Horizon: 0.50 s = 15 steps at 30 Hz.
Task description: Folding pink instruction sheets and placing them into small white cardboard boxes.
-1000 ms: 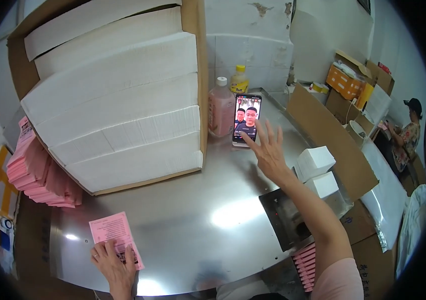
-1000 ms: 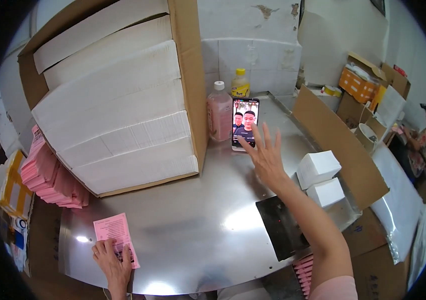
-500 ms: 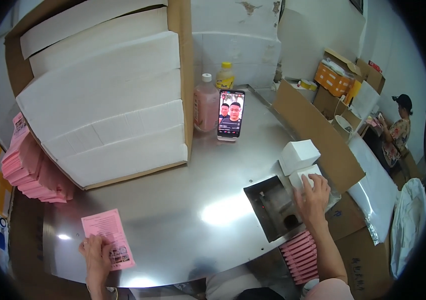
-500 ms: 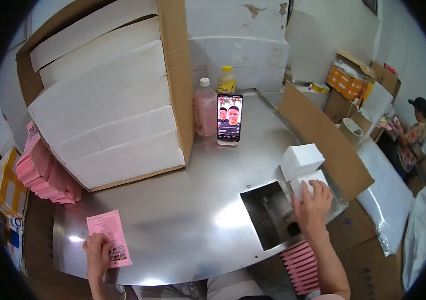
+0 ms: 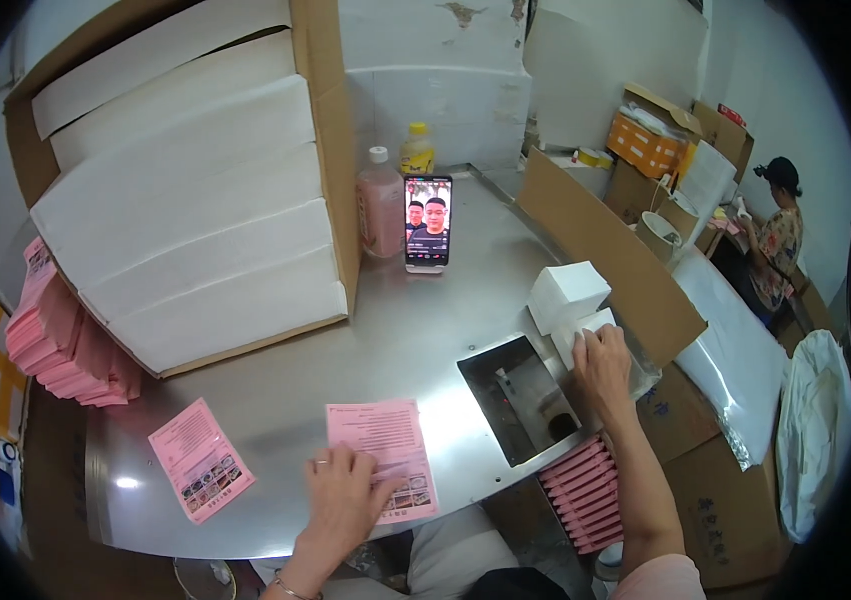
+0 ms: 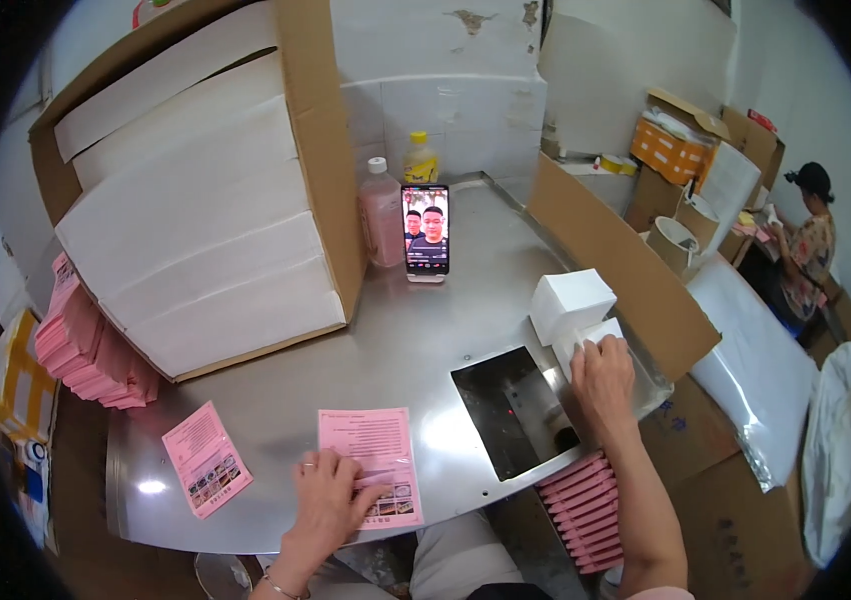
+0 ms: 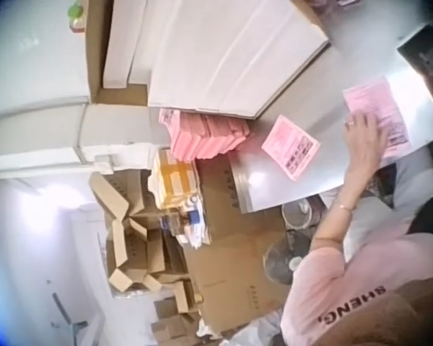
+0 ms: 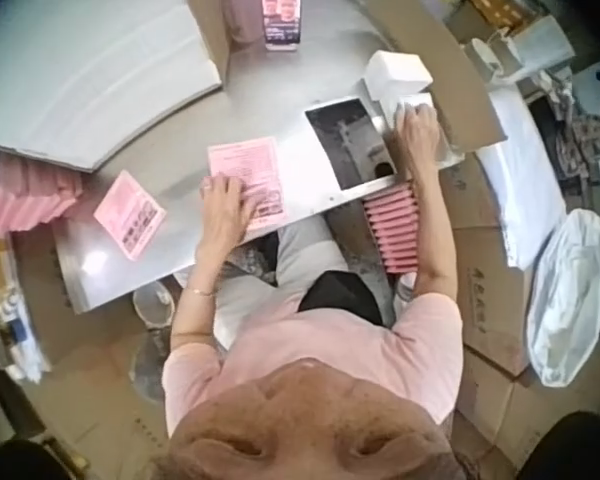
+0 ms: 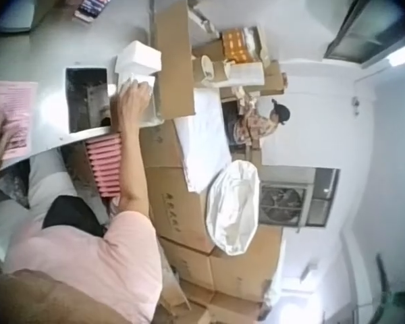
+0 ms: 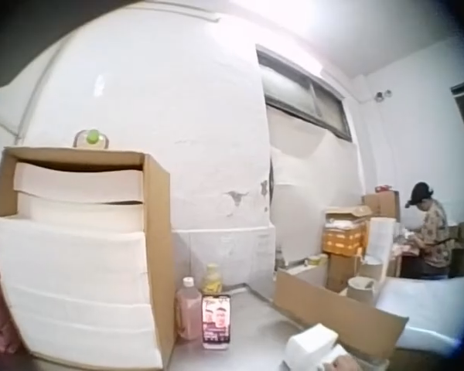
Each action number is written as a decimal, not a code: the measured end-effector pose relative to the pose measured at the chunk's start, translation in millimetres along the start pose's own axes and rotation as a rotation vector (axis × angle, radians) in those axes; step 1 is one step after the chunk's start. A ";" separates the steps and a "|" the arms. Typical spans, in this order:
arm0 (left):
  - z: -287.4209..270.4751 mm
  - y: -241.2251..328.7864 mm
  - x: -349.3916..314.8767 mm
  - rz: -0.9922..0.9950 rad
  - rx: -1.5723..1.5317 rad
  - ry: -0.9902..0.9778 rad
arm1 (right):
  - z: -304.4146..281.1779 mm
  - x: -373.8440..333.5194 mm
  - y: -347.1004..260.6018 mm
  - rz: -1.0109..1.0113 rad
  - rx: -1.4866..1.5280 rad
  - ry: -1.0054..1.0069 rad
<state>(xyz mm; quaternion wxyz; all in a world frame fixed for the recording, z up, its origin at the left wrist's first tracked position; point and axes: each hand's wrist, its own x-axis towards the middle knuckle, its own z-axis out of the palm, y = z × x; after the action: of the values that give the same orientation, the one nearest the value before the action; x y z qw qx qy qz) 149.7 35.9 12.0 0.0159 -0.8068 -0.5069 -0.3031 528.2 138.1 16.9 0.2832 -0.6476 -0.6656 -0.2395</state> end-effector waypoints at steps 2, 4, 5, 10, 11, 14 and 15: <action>0.3 -8.9 -4.6 0.007 0.008 -0.018 | -0.8 1.1 5.9 0.009 0.026 0.002; 7.4 -17.4 -11.8 -0.006 -0.088 -0.017 | 3.2 3.9 3.4 0.016 0.053 0.005; 9.7 -14.2 -11.3 -0.019 -0.100 0.026 | 3.6 5.7 1.1 0.012 0.070 0.024; 15.4 -7.0 -3.6 0.013 -0.031 0.037 | 6.8 4.1 4.0 0.031 0.113 0.070; 16.1 -5.3 -1.9 0.013 -0.041 0.032 | 8.8 0.9 9.2 0.045 0.078 -0.002; 19.3 1.6 1.2 0.012 -0.087 0.016 | 15.0 -3.7 12.8 0.027 0.095 0.058; 21.5 5.2 1.3 0.017 -0.127 0.004 | 11.6 -4.8 14.5 0.021 0.102 0.060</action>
<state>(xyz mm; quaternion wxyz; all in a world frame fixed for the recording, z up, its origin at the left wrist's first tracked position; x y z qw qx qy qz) 164.7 41.6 -3.4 -0.0318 -0.8098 -0.4796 -0.3364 541.9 143.2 4.5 0.3380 -0.6317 -0.6614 -0.2218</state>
